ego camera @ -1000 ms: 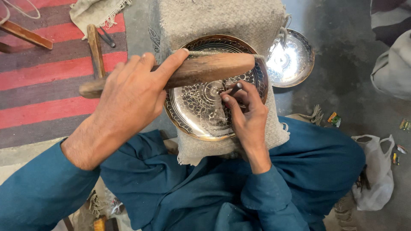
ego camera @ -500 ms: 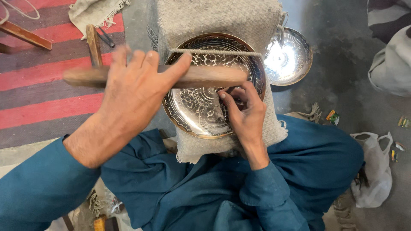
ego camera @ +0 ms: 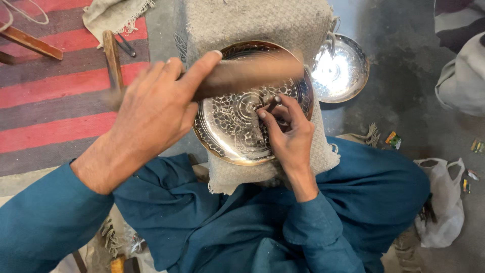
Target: The person sits cross-legged with a brass tray resting on a cloth cushion on their lap. They hold a small punch against the tray's surface with one hand and strike it with a wooden mallet held in the other hand, repeatedly repositioning the punch to hammer a decorative pattern into the metal, then lift the tray at the end.
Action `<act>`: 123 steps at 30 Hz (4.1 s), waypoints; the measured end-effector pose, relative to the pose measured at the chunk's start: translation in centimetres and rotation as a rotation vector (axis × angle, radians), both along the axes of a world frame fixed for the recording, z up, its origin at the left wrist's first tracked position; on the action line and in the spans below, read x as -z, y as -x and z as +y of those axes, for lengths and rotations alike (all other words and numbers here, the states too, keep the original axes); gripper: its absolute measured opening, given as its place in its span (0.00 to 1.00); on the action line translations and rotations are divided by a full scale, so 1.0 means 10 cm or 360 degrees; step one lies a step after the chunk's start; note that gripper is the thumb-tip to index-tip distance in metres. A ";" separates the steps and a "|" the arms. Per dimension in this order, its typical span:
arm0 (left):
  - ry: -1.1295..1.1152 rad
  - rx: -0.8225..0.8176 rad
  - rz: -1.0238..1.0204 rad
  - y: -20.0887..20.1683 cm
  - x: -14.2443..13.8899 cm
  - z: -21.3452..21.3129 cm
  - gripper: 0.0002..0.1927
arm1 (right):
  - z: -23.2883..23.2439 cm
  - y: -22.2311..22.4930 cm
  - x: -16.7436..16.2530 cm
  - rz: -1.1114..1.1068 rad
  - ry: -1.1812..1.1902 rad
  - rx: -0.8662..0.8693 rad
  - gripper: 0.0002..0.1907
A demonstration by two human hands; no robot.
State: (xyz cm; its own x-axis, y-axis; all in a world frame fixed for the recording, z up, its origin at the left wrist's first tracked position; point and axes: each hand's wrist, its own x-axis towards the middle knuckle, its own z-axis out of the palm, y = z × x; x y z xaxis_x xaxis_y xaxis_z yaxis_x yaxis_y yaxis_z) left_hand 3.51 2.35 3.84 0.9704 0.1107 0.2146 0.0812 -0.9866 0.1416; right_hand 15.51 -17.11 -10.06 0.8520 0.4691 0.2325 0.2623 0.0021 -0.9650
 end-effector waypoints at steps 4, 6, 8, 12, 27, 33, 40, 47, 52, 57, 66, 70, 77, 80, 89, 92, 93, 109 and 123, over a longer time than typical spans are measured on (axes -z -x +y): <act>-0.0533 0.0070 -0.0153 0.00 0.00 0.01 0.35 | -0.01 -0.01 0.00 -0.0033 0.0151 0.0027 0.14; 0.0049 0.0007 -0.0007 0.00 0.01 0.01 0.37 | -0.01 0.00 0.01 0.0012 -0.0020 -0.0017 0.16; -0.0538 0.0074 -0.0160 0.00 0.02 0.01 0.35 | -0.01 0.00 0.02 0.0012 -0.0047 -0.0032 0.15; -0.0004 0.0008 -0.0038 0.01 0.03 0.02 0.37 | -0.01 -0.01 0.04 -0.0006 -0.0042 -0.0043 0.15; -0.0825 0.0073 -0.0289 0.00 0.05 0.03 0.34 | -0.02 -0.02 0.02 0.0047 0.0018 -0.0091 0.12; -0.0787 0.0089 -0.0303 -0.02 0.05 0.05 0.35 | -0.03 -0.01 0.00 0.0097 0.0034 -0.0102 0.12; -0.0584 0.0055 -0.0205 -0.01 0.05 0.09 0.37 | -0.02 -0.02 0.05 0.0036 0.0050 -0.0103 0.13; -0.0442 0.0041 -0.0127 -0.03 0.05 0.10 0.39 | 0.00 -0.03 0.10 0.0162 -0.0162 -0.0121 0.17; 0.0126 0.0010 -0.0098 -0.05 0.00 0.04 0.41 | 0.00 -0.02 0.10 0.0178 -0.0146 -0.0064 0.16; -0.0867 0.0181 -0.0239 -0.08 -0.09 0.03 0.34 | -0.02 0.00 0.08 0.0105 -0.0052 -0.0062 0.14; -0.0930 0.0014 -0.0169 0.02 -0.02 0.05 0.34 | 0.02 -0.07 0.10 0.0254 -0.0195 -0.0153 0.16; -0.0100 -0.0057 -0.0084 0.10 0.00 0.06 0.36 | -0.04 -0.17 0.04 0.0267 -0.0125 -0.0268 0.16; 0.0289 -0.0112 -0.0012 0.07 0.07 -0.02 0.34 | -0.07 -0.13 -0.01 0.0088 -0.0013 -0.0174 0.17; 0.0260 -0.0084 -0.0024 0.05 0.07 -0.02 0.36 | -0.06 -0.11 0.01 0.0081 -0.0034 -0.0136 0.17; 0.0067 -0.0025 -0.0065 -0.05 -0.01 -0.05 0.39 | -0.04 -0.10 0.07 -0.0005 -0.0090 -0.0122 0.18; 0.0167 0.0062 -0.0134 -0.08 -0.04 -0.05 0.40 | -0.04 -0.10 0.06 -0.0032 -0.0050 -0.0077 0.19; 0.0134 0.0091 -0.0149 -0.09 -0.05 -0.04 0.40 | -0.03 -0.10 0.05 -0.0029 -0.0039 -0.0068 0.19; -0.0619 0.0059 -0.0176 -0.01 0.03 -0.02 0.33 | -0.03 -0.10 0.00 -0.0090 0.0027 -0.0023 0.19; 0.0104 -0.0069 -0.0029 -0.02 0.06 0.01 0.38 | -0.03 -0.10 0.09 -0.0062 0.0051 -0.0022 0.19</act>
